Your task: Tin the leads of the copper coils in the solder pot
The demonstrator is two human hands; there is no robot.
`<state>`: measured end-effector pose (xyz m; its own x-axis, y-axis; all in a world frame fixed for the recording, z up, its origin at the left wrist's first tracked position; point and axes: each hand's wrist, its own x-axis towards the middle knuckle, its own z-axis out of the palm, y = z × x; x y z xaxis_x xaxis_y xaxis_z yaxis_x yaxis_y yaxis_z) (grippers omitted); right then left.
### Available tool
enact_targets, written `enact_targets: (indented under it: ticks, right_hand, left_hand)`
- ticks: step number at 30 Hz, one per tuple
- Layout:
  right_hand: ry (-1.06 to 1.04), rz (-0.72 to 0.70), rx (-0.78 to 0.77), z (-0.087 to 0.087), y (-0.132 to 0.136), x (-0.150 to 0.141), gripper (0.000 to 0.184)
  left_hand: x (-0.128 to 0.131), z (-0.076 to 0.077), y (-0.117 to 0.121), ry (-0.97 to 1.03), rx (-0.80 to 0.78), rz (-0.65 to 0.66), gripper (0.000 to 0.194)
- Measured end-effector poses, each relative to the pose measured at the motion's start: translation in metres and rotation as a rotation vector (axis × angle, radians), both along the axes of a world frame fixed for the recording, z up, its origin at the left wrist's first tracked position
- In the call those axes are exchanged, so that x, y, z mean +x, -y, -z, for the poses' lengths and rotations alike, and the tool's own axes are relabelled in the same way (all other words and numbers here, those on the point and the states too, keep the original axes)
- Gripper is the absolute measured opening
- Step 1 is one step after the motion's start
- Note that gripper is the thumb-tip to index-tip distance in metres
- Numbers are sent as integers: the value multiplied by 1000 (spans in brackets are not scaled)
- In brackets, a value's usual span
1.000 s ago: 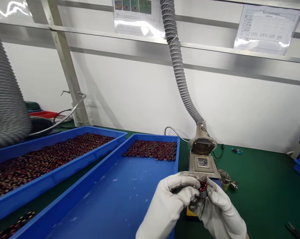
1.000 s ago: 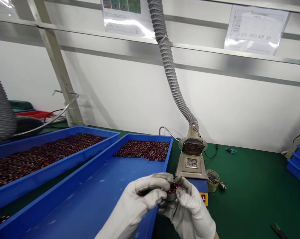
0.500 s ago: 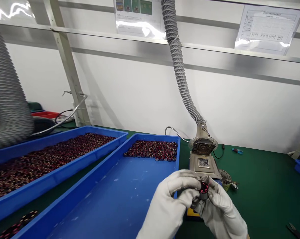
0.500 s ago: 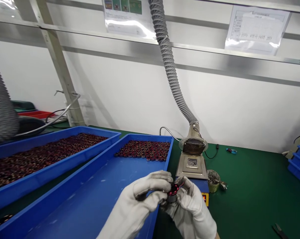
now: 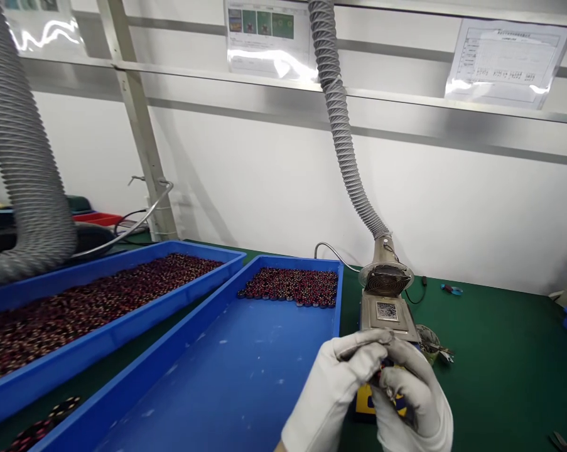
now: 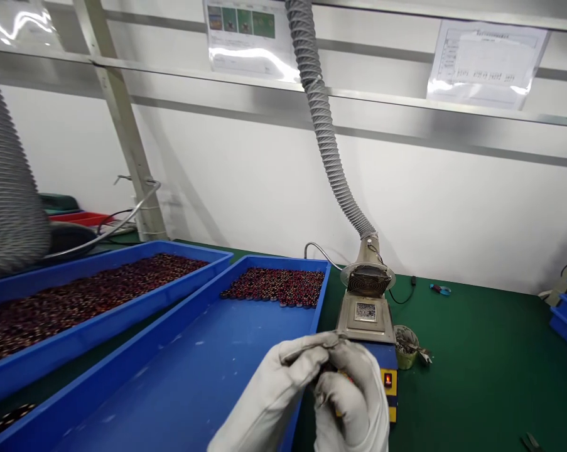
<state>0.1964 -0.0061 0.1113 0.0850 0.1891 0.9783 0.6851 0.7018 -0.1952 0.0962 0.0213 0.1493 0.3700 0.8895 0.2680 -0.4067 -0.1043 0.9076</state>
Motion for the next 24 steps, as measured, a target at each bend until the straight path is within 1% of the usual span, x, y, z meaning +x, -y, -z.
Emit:
enact_targets:
  ticks: [2, 3, 5, 6, 7, 9, 10, 11, 12, 14, 16, 18, 19, 21, 23, 24]
  right_hand:
    - [-88, 42, 21, 1, -1, -3, 18]
    - [-136, 51, 13, 1, -2, -3, 17]
    - [-187, 69, -9, 1, -2, -2, 17]
    - [-193, 73, -7, 1, -2, -1, 18]
    - [-188, 72, 0, 1, -2, 0, 18]
    - [-164, 69, 30, 2, -2, 2, 19]
    - [-161, 67, 38, 2, -2, 2, 19]
    - [-168, 66, 34, 3, -2, 1, 19]
    - [-181, 70, 23, 3, -2, 0, 19]
    - [-211, 82, -4, 4, -2, -3, 20]
    - [-232, 81, -27, 5, -1, -6, 20]
    - [-244, 66, -39, 5, -1, -7, 19]
    - [-244, 59, -42, 5, -1, -7, 19]
    - [-225, 55, -38, 5, -1, -6, 20]
    - [-204, 55, -34, 5, -1, -6, 21]
    - [-198, 53, -34, 5, 0, -7, 21]
  left_hand:
    - [2, 8, -3, 133, -28, -124, 14]
    - [1, 10, -4, 216, -32, -185, 12]
    - [-3, 7, -5, 357, -16, -299, 13]
    - [-6, 2, -4, 368, -18, -331, 14]
    - [-8, -4, -3, 329, -33, -332, 17]
    - [-10, -14, 0, 135, -75, -254, 23]
    - [-9, -18, 2, 46, -92, -209, 22]
    - [-7, -20, 3, -1, -106, -187, 20]
    - [-6, -20, 5, -3, -107, -198, 17]
    - [-4, -17, 7, 74, -93, -296, 11]
    - [-5, -13, 9, 186, -59, -391, 10]
    - [-9, -14, 11, 240, -26, -424, 12]
    - [-11, -15, 12, 222, -32, -411, 16]
    - [-13, -20, 15, 122, -80, -332, 23]
    - [-11, -23, 16, 37, -126, -260, 23]
    - [-9, -22, 16, 33, -134, -251, 21]
